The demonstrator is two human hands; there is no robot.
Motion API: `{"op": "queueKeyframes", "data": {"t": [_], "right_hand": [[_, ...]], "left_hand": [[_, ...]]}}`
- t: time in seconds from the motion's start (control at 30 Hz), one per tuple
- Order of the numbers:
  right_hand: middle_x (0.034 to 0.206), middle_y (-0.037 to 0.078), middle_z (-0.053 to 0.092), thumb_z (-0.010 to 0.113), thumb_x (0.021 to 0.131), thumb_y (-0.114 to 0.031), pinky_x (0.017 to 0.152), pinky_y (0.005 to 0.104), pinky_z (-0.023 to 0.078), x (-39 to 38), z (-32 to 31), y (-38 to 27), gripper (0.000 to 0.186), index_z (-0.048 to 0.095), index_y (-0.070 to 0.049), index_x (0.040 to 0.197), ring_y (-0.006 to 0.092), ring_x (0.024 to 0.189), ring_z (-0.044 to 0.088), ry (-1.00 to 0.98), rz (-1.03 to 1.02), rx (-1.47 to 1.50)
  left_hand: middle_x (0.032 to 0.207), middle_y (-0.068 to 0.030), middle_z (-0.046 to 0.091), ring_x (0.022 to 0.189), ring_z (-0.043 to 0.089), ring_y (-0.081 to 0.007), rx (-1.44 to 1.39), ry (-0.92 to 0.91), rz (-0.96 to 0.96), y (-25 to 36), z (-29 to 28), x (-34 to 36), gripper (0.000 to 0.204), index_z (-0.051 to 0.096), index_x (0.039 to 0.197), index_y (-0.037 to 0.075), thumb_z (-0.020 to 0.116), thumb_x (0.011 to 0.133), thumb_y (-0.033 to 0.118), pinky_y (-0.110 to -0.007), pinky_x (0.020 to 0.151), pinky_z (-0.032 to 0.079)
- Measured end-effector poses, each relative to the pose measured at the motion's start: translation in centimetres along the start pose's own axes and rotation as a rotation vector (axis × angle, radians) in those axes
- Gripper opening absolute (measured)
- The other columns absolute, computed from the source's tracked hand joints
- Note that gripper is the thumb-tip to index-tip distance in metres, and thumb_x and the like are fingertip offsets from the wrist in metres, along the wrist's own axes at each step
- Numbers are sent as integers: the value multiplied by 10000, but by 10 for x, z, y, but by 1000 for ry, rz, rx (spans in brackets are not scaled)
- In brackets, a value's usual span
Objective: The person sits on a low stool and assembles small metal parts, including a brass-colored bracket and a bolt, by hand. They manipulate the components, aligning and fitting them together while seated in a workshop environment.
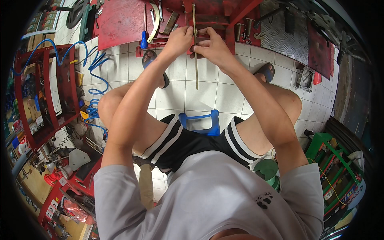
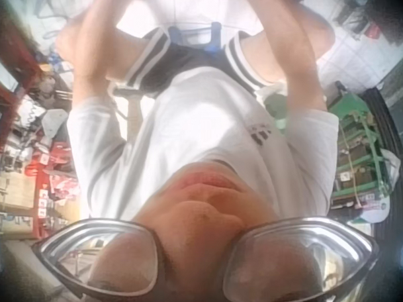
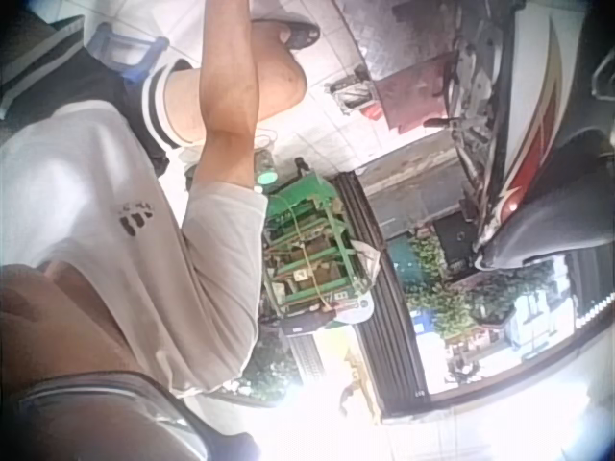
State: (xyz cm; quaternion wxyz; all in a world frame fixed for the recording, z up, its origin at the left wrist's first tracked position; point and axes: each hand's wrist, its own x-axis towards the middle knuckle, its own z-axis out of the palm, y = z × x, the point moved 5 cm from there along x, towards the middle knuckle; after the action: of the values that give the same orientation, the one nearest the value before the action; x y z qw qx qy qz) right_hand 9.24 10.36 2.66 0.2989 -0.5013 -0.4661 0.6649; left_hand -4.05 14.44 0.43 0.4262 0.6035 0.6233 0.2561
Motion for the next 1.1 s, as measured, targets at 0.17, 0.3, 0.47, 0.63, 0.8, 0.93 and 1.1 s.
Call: {"op": "queueKeyframes", "data": {"t": [0.17,0.3,0.47,0.63,0.8,0.93,1.1], "right_hand": [[907,189,674,655,795,-40,708,293,542,1,0,4,544,363,50,1246,204,768,702,4,7,-20],[934,186,672,689,752,-79,743,314,536,1,1,6,571,400,36,1231,224,830,698,5,43,20],[984,180,657,690,682,-122,809,371,526,12,-7,19,588,452,-13,1209,301,913,667,162,-90,-145],[1197,177,543,608,859,-284,993,408,371,14,11,9,426,509,-30,1186,291,1204,461,252,-503,-531],[1125,82,626,590,840,-390,917,418,418,18,16,24,334,640,-122,1033,262,1064,564,328,-576,-552],[1160,83,612,562,882,-378,886,398,452,22,24,37,360,596,-112,1124,215,1075,567,209,-493,-533],[1189,71,592,544,924,-334,896,377,451,-6,34,40,367,549,-93,1200,183,1069,558,88,-246,348]], "left_hand": [[699,-24,593,589,521,-97,-311,-131,-295,-11,3,-2,376,636,934,-22,510,952,332,-260,541,413],[646,-37,586,556,518,-108,-114,40,-133,-1,-17,2,391,643,843,-31,537,934,334,-283,515,413],[621,-94,567,551,504,-110,83,158,333,86,-30,-2,337,634,880,-41,556,938,282,-318,501,403],[766,-142,666,618,610,-247,204,-215,559,135,46,-1,241,661,899,-2,624,881,236,-345,606,469],[893,-166,686,809,653,-337,573,-483,563,142,156,50,210,700,934,44,649,850,229,-417,746,505],[989,-184,671,972,634,-343,842,-563,459,114,217,99,227,693,990,50,662,832,211,-437,833,508],[1141,-173,644,1081,618,-335,1046,-586,287,67,258,129,282,661,1101,43,516,868,104,-445,892,517]]}}
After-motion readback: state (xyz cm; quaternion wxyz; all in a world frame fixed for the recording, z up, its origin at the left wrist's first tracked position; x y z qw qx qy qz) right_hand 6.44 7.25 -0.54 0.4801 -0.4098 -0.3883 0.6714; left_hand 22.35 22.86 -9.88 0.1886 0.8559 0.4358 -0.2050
